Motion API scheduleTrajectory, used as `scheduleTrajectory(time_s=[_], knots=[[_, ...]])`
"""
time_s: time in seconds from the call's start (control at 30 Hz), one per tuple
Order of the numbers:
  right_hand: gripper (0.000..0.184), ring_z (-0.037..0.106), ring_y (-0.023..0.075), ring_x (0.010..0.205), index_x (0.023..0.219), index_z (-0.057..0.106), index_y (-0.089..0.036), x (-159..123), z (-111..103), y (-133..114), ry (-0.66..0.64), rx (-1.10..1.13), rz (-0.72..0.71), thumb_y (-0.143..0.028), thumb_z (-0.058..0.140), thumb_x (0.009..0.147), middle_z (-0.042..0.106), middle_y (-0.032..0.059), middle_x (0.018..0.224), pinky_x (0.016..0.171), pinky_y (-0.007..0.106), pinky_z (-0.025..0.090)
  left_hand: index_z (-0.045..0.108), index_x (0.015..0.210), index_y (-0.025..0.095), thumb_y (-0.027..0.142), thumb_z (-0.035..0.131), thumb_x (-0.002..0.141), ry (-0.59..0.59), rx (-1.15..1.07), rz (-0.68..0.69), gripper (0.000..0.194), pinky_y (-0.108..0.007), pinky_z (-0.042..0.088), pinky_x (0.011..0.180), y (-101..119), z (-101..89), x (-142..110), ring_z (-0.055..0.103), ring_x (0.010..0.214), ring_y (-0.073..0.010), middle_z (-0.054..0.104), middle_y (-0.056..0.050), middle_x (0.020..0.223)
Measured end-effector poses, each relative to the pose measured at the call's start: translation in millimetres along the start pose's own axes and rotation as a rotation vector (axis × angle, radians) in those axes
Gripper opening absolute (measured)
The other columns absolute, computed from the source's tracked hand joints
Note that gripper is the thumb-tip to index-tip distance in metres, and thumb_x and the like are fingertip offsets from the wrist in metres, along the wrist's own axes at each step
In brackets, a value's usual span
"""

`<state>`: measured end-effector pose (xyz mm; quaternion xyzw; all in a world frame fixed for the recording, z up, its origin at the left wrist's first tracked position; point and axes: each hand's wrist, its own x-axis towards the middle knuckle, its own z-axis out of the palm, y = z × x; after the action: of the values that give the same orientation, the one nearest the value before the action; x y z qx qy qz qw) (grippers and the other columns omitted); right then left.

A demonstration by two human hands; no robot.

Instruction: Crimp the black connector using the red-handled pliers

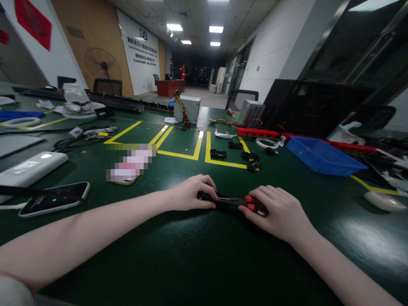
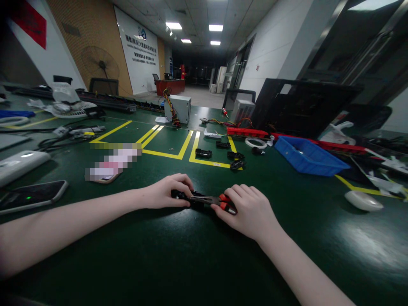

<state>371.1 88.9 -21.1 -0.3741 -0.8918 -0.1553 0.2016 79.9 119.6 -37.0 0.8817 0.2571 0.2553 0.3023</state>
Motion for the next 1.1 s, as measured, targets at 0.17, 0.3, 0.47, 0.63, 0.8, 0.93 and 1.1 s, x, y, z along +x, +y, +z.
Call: scheduleTrajectory(time_s=[0.17, 0.3, 0.47, 0.63, 0.8, 0.93, 1.1], knots=[[0.038, 0.06, 0.0181, 0.068, 0.083, 0.064, -0.019, 1.2, -0.8, 0.3, -0.026, 0.005, 0.009, -0.053, 0.053, 0.098, 0.067, 0.0062, 0.077, 0.063, 0.032, 0.041, 0.076, 0.099, 0.019, 0.023, 0.075, 0.09, -0.004, 0.004, -0.004, 0.01, -0.038, 0.049, 0.098, 0.3, 0.0, 0.1, 0.061, 0.11, -0.0219, 0.064, -0.007, 0.116], [0.037, 0.059, 0.0173, 0.066, 0.082, 0.063, -0.02, 2.1, -1.5, 1.2, -0.057, 0.016, 0.014, -0.052, 0.053, 0.098, 0.067, 0.0051, 0.075, 0.061, 0.032, 0.04, 0.076, 0.104, 0.018, 0.023, 0.075, 0.09, 0.001, -0.003, -0.012, 0.015, -0.039, 0.049, 0.098, 0.1, 0.5, 0.1, 0.061, 0.109, -0.0227, 0.064, -0.008, 0.116], [0.038, 0.059, 0.017, 0.065, 0.08, 0.063, -0.02, 3.6, -0.8, -2.2, -0.055, 0.001, 0.002, -0.052, 0.053, 0.098, 0.066, 0.0052, 0.074, 0.061, 0.031, 0.041, 0.076, 0.102, 0.019, 0.024, 0.076, 0.09, -0.002, -0.013, -0.008, 0.013, -0.039, 0.048, 0.098, -1.7, 0.5, 0.4, 0.062, 0.109, -0.0226, 0.064, -0.007, 0.115], [0.035, 0.059, 0.0174, 0.066, 0.079, 0.063, -0.02, 6.0, -0.5, -6.0, -0.063, 0.0, 0.007, -0.049, 0.055, 0.097, 0.066, 0.0056, 0.075, 0.061, 0.031, 0.041, 0.076, 0.1, 0.02, 0.023, 0.078, 0.087, -0.002, -0.023, -0.016, 0.013, -0.039, 0.048, 0.098, -1.9, -0.2, 1.3, 0.061, 0.111, -0.0232, 0.065, -0.007, 0.115], [0.036, 0.06, 0.0167, 0.064, 0.081, 0.064, -0.021, 6.4, -1.0, -0.5, -0.099, 0.057, 0.006, -0.051, 0.053, 0.098, 0.066, 0.0044, 0.074, 0.058, 0.03, 0.041, 0.076, 0.098, 0.019, 0.025, 0.08, 0.086, 0.0, 0.002, -0.021, 0.014, -0.039, 0.047, 0.096, -0.1, -0.2, 1.8, 0.061, 0.108, -0.0232, 0.066, -0.006, 0.112], [0.038, 0.06, 0.0166, 0.065, 0.083, 0.066, -0.021, 4.5, -2.0, 6.0, -0.099, 0.085, 0.0, -0.052, 0.052, 0.099, 0.067, 0.0046, 0.076, 0.058, 0.03, 0.042, 0.076, 0.098, 0.019, 0.026, 0.08, 0.087, -0.007, 0.003, -0.003, 0.013, -0.038, 0.046, 0.097, 0.9, -0.5, 2.0, 0.061, 0.109, -0.0235, 0.066, -0.007, 0.113], [0.037, 0.06, 0.0168, 0.062, 0.083, 0.067, -0.022, 4.2, -1.3, 9.5, -0.081, 0.092, -0.014, -0.053, 0.053, 0.098, 0.067, 0.0043, 0.074, 0.055, 0.03, 0.041, 0.077, 0.099, 0.021, 0.029, 0.078, 0.089, -0.019, 0.007, 0.001, 0.013, -0.038, 0.047, 0.096, -0.8, -1.4, 2.9, 0.061, 0.109, -0.0232, 0.065, -0.006, 0.113]])
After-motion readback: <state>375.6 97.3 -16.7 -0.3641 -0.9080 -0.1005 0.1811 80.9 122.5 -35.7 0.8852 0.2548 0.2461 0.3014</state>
